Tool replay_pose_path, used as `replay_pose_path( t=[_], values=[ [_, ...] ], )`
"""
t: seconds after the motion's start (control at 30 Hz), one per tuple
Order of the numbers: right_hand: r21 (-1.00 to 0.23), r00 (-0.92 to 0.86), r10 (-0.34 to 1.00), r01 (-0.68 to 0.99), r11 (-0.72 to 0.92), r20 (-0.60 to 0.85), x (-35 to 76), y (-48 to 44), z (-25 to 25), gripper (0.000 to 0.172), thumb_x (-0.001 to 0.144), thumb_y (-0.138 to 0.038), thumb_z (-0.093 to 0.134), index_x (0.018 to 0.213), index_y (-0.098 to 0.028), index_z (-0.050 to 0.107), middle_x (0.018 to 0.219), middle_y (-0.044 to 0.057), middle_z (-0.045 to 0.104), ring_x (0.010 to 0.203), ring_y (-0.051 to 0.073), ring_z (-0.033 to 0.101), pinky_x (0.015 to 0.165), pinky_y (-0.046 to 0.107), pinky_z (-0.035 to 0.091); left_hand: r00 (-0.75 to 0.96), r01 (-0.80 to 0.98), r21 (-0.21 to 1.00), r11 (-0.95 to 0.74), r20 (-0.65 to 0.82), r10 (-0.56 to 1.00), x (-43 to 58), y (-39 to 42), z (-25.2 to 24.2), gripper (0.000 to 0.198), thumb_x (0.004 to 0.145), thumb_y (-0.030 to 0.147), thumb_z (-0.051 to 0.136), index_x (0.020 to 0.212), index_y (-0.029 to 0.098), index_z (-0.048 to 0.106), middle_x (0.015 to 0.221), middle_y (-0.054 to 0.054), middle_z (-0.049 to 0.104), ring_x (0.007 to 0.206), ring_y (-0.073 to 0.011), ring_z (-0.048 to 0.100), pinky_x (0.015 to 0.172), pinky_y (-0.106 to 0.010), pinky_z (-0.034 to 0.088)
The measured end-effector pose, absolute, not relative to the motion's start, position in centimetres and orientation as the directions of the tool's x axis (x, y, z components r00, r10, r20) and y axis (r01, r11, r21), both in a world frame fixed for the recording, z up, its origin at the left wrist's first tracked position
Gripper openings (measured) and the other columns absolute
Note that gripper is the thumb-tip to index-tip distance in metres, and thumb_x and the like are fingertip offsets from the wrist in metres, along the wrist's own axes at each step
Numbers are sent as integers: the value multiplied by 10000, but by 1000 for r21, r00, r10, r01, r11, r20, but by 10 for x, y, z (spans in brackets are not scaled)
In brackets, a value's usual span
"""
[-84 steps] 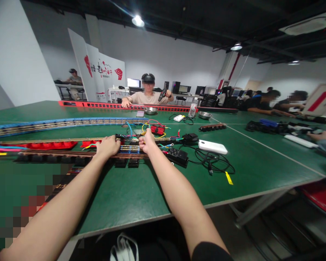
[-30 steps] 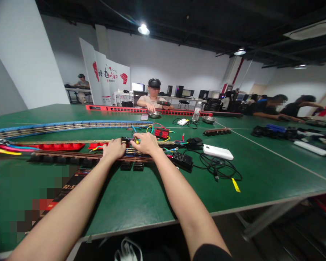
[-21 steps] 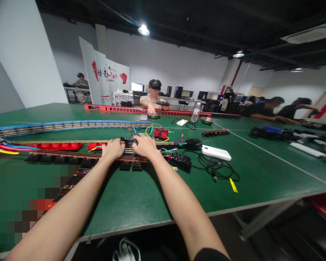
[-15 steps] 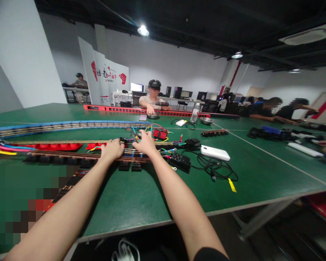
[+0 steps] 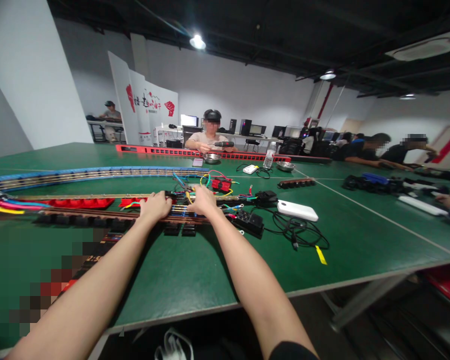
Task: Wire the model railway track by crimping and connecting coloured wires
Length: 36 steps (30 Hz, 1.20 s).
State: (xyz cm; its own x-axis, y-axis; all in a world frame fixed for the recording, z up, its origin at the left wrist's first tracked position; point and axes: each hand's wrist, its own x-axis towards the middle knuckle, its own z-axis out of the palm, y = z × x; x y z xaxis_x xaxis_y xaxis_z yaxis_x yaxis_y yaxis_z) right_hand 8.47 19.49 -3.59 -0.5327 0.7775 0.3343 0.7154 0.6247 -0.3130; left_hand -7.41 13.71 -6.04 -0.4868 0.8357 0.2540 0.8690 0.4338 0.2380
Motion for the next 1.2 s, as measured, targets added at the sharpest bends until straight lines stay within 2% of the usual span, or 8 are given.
replay_pose_path(
  t=[0.2, 0.3, 0.4, 0.57, 0.73, 0.97, 1.1, 1.2],
  values=[
    [-47, -664, 636, 676, 735, 394, 92, 188, -32, 597, 675, -274, 741, 1218, -159, 521, 1208, 126, 577, 1084, 254, 564, 878, 348, 458, -490, 868, 238, 437, 254, 834, -75, 138, -61, 405, 892, 306, 314, 1146, 120, 569, 1241, -201, 608, 1280, -318, 449, 998, -554, 352],
    [16, -699, 603, 658, 753, 385, 95, 186, -29, 604, 696, -255, 724, 1245, -146, 497, 1219, 142, 562, 1096, 267, 549, 886, 365, 455, -496, 864, 240, 443, 247, 832, -74, 139, -61, 406, 891, 309, 314, 1149, 122, 567, 1242, -200, 607, 1284, -316, 446, 997, -549, 354],
    [13, -691, 619, 671, 742, 373, 94, 183, -29, 566, 735, -282, 679, 1251, -139, 496, 1220, 156, 556, 1104, 278, 544, 885, 376, 460, -492, 866, 238, 440, 247, 835, -74, 138, -60, 401, 888, 314, 318, 1139, 125, 568, 1240, -199, 609, 1281, -318, 446, 996, -551, 352],
    [-63, -629, 664, 705, 706, 404, 90, 182, -35, 465, 887, -399, 489, 1216, -75, 548, 1179, 207, 569, 1084, 299, 571, 905, 389, 453, -479, 874, 236, 426, 263, 838, -73, 136, -60, 396, 883, 309, 308, 1107, 127, 580, 1235, -203, 607, 1252, -316, 468, 993, -558, 350],
    [-155, -601, 688, 697, 700, 406, 90, 184, -37, 428, 961, -396, 381, 1287, -161, 528, 1164, 167, 621, 1067, 267, 605, 890, 361, 444, -475, 876, 244, 417, 276, 836, -74, 137, -61, 400, 884, 314, 301, 1107, 137, 582, 1239, -196, 606, 1252, -320, 468, 991, -574, 346],
    [-438, -476, 787, 655, 615, 393, 93, 197, -33, 353, 970, -352, 374, 1145, -213, 646, 1113, 86, 702, 995, 230, 648, 836, 291, 436, -479, 872, 251, 420, 261, 838, -74, 137, -61, 400, 890, 319, 305, 1119, 137, 577, 1252, -202, 601, 1252, -319, 466, 994, -570, 345],
    [-566, -460, 810, 582, 584, 364, 95, 204, -32, 324, 945, -322, 400, 1034, -208, 689, 977, 51, 722, 785, 185, 671, 715, 257, 455, -484, 869, 257, 424, 253, 838, -75, 137, -61, 401, 893, 320, 304, 1125, 143, 580, 1253, -202, 601, 1268, -320, 455, 993, -564, 348],
    [-684, -413, 871, 555, 473, 268, 95, 209, -34, 342, 935, -326, 386, 1018, -208, 697, 825, 33, 715, 593, 164, 644, 594, 254, 451, -480, 870, 260, 419, 253, 840, -76, 137, -61, 400, 891, 321, 309, 1115, 138, 585, 1251, -202, 603, 1264, -323, 456, 988, -568, 351]
  ],
)
